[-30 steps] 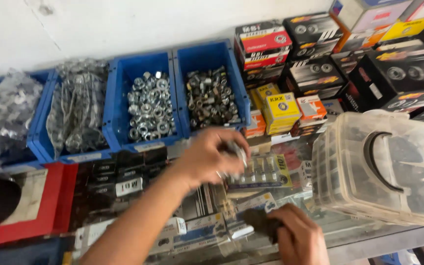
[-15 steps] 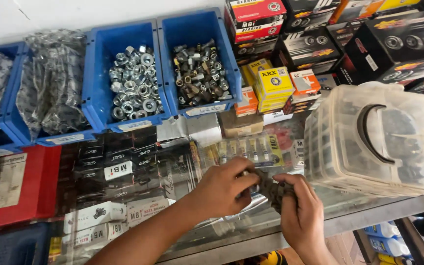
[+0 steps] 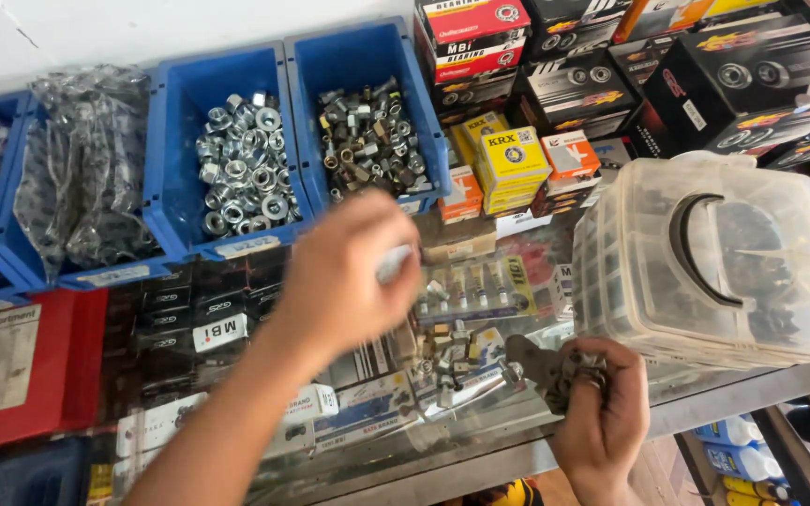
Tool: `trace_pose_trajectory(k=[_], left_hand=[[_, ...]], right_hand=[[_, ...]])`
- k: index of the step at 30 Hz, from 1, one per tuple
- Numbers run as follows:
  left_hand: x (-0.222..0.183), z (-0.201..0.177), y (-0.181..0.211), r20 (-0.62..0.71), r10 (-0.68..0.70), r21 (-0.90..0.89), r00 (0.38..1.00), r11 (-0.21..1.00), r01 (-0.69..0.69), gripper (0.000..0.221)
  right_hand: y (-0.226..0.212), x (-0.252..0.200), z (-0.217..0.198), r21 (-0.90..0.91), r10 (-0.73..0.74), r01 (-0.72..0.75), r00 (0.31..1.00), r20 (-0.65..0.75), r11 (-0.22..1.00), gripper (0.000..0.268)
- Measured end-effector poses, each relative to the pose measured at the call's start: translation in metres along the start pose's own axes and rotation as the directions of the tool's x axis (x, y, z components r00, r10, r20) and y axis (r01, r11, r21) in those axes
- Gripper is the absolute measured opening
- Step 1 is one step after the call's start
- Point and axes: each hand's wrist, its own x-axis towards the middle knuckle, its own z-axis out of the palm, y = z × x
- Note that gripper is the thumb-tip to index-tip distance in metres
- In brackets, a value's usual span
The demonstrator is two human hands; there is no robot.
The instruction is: Sorting and organizing various nuts, bolts, and small metal clips from blue bins onto a counter.
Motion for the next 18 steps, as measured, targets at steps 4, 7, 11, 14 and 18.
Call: trace_pose_trajectory(k=[4, 7, 11, 14, 18], left_hand=[[0.041, -0.013, -0.054, -0.106, 0.068, 0.309, 0.992, 0.951, -0.032, 0.018], [0.069, -0.012, -0.09, 0.03, -0.066, 0.472, 0.997, 0.881, 0.044, 0.007], [0.094, 0.015, -0.145, 0.274, -0.307, 0.555, 0.911, 0.824, 0.11, 0.034], [0.115, 0.026, -0.158, 0.382, -0.437, 0.657, 0.814, 0.748, 0.093, 0.036], [0.135, 0.022, -0.137, 0.484, -0.616, 0.666, 0.622, 0.72, 0.194, 0.057]], right_hand=[[-0.001, -0.001, 0.001, 0.009, 0.019, -0.019, 1.0, 0.01, 1.0, 0.031], [-0.008, -0.006, 0.004, 0.119, 0.053, -0.044, 0.996, -0.075, 0.992, 0.032], [-0.001, -0.007, 0.0, 0.004, 0.058, -0.057, 0.997, -0.046, 0.998, 0.036], [0.007, -0.006, 0.0, 0.026, 0.008, -0.008, 1.0, 0.016, 1.0, 0.037], [0.006, -0.004, 0.002, -0.067, -0.017, 0.018, 1.0, 0.014, 0.998, 0.035]])
